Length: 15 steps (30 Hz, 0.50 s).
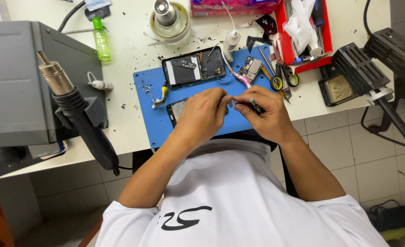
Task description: The person disassembles a smartphone on a blue mat, using tweezers and a screwdriver to remove screws and separate internal components. They lift the motherboard and set it aside, then continue to manipulate small parts within the phone chassis.
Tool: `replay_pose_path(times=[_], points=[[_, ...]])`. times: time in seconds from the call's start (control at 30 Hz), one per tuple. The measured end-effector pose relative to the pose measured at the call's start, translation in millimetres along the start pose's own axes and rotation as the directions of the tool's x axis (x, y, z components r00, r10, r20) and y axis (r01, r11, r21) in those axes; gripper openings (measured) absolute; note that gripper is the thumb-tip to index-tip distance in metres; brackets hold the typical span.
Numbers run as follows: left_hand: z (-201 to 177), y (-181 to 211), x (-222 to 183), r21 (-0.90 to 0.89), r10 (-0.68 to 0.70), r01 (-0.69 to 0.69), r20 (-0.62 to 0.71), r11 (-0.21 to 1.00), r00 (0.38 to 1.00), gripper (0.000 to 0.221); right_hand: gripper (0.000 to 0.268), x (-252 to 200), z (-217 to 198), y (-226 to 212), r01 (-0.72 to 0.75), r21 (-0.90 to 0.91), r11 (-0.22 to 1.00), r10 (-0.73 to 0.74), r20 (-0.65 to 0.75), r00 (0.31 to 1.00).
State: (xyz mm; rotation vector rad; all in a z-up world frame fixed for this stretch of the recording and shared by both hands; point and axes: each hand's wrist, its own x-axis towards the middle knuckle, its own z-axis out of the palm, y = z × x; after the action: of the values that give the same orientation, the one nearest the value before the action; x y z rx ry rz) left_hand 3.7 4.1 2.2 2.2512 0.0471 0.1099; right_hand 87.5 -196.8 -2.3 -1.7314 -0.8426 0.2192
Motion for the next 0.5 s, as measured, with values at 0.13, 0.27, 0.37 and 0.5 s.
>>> replay_pose_path(times=[0.13, 0.27, 0.37, 0.5], points=[[1, -1, 1, -0.003, -0.018, 0.018, 0.008, 1.0, 1.0, 0.032, 0.009, -1, 0, 2, -0.001, -0.017, 1.0, 0.001, -0.003, 1.0], [-1, -6, -2, -0.004, -0.026, 0.026, -0.003, 1.0, 1.0, 0.031, 0.006, 0, 0, 4, -0.036, -0.029, 0.999, 0.036, 0.006, 0.999], [-8, -5, -8, -0.016, -0.013, 0.013, 0.012, 1.0, 1.0, 0.031, 0.006, 2, 3, 4, -0.065, -0.062, 0.996, 0.066, 0.001, 0.998], [-21, 5, -20, 0.044, -0.01, 0.005, 0.122, 0.999, 0.992, 0.029, 0.006, 3, 11, 9, -0.096, -0.103, 0.99, 0.098, 0.015, 0.995]])
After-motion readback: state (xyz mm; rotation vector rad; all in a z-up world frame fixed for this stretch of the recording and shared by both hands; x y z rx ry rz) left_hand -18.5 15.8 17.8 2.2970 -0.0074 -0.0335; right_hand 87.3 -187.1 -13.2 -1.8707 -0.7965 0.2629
